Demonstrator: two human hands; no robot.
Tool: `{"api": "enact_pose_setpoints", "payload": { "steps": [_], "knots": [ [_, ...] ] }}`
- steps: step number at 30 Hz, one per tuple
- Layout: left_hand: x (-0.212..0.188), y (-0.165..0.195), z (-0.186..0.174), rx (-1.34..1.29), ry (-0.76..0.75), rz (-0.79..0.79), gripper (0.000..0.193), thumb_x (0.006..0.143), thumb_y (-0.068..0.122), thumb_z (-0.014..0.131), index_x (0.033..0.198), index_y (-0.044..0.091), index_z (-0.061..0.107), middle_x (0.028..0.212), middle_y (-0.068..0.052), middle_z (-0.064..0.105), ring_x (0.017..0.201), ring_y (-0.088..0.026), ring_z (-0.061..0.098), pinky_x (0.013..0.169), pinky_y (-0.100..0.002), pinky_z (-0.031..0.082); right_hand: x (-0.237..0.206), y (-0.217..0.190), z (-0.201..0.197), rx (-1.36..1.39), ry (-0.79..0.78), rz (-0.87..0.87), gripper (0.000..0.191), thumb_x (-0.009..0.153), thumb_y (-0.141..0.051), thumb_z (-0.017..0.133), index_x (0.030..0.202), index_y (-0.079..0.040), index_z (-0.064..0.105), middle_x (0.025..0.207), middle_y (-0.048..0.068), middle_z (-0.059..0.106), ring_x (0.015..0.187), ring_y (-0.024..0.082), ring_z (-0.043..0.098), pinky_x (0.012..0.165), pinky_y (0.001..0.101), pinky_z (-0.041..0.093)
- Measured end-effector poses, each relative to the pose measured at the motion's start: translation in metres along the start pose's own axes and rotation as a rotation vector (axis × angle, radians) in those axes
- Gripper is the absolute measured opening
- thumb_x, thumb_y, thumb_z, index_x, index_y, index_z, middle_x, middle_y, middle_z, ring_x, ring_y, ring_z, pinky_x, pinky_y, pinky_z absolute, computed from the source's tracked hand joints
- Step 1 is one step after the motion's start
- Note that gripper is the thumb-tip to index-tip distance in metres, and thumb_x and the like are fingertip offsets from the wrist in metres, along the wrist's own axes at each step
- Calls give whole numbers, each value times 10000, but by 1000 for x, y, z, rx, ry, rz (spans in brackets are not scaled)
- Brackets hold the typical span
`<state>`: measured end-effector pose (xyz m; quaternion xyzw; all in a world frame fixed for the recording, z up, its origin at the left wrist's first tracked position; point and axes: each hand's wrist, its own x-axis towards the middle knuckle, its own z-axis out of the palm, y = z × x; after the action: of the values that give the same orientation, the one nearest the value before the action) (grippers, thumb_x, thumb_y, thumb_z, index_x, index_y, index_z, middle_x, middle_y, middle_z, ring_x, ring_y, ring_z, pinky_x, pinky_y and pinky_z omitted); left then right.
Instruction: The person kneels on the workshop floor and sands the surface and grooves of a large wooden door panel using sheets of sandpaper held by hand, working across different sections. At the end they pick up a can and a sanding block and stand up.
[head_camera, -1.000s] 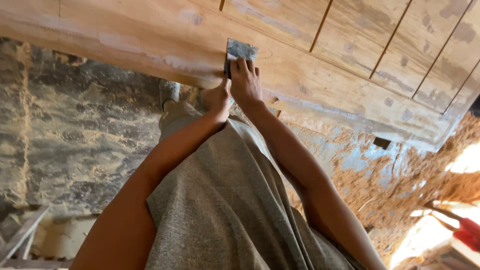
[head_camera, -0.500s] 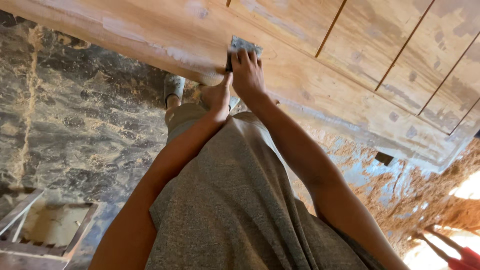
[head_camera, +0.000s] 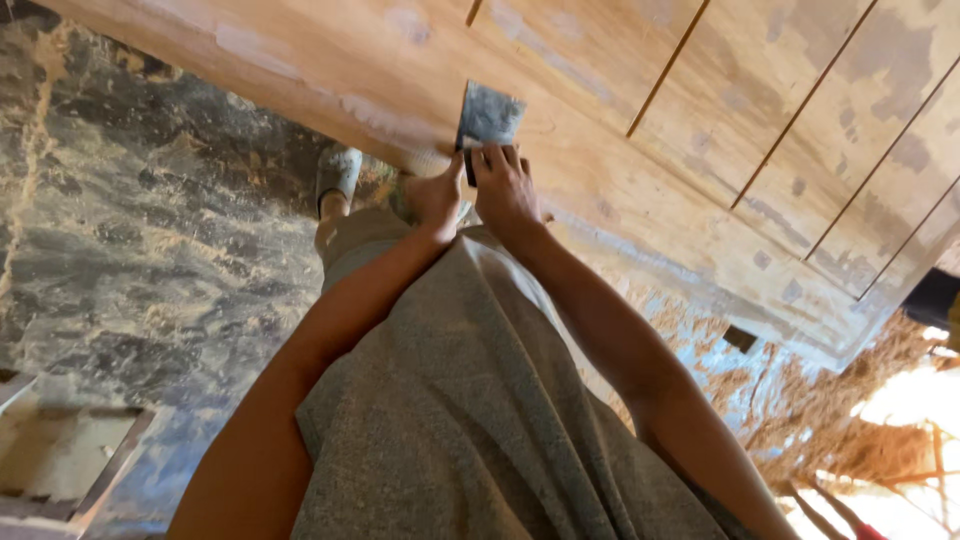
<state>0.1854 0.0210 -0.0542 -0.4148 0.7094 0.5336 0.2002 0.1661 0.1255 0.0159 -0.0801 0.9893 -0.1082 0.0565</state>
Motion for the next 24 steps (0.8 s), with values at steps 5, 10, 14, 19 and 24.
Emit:
{"api": "enact_pose_setpoints", "payload": {
  "steps": [5,10,14,19,24],
  "knots": [
    [0,0,-2,-43,14,38,931,649,516,916,1227,-135,588,1177,-253,722,1055,-336,715,941,-426,550,32,3,2,-16,-54,57,306,885,-226,735,1133,-56,676,1181,134,608,1144,358,570,935,498,507],
    [0,3,-1,-80,33,67,931,647,512,919,1227,-136,585,1177,-257,717,1056,-342,713,938,-426,551,20,-1,4,2,10,-56,368,829,-82,656,1191,-15,660,1192,146,607,1133,345,567,897,490,496],
    [0,3,0,-71,30,54,932,646,510,921,1226,-136,584,1178,-259,713,1056,-346,712,936,-426,552,22,0,2,-98,28,-59,372,831,-82,646,1198,-22,652,1216,146,602,1169,361,558,942,514,491],
    [2,3,-1,-75,-1,37,932,644,507,923,1226,-136,581,1178,-263,709,1057,-351,710,933,-426,553,37,7,1,20,-113,98,382,836,-46,633,1217,-33,651,1253,138,604,1219,347,554,965,507,498],
    [-4,0,-6,-179,7,97,927,623,500,916,1223,-128,592,1171,-257,718,1049,-350,720,918,-428,559,26,8,0,16,-75,30,352,813,-55,662,1165,-45,661,1224,147,605,1190,355,557,910,522,495]
  ]
}}
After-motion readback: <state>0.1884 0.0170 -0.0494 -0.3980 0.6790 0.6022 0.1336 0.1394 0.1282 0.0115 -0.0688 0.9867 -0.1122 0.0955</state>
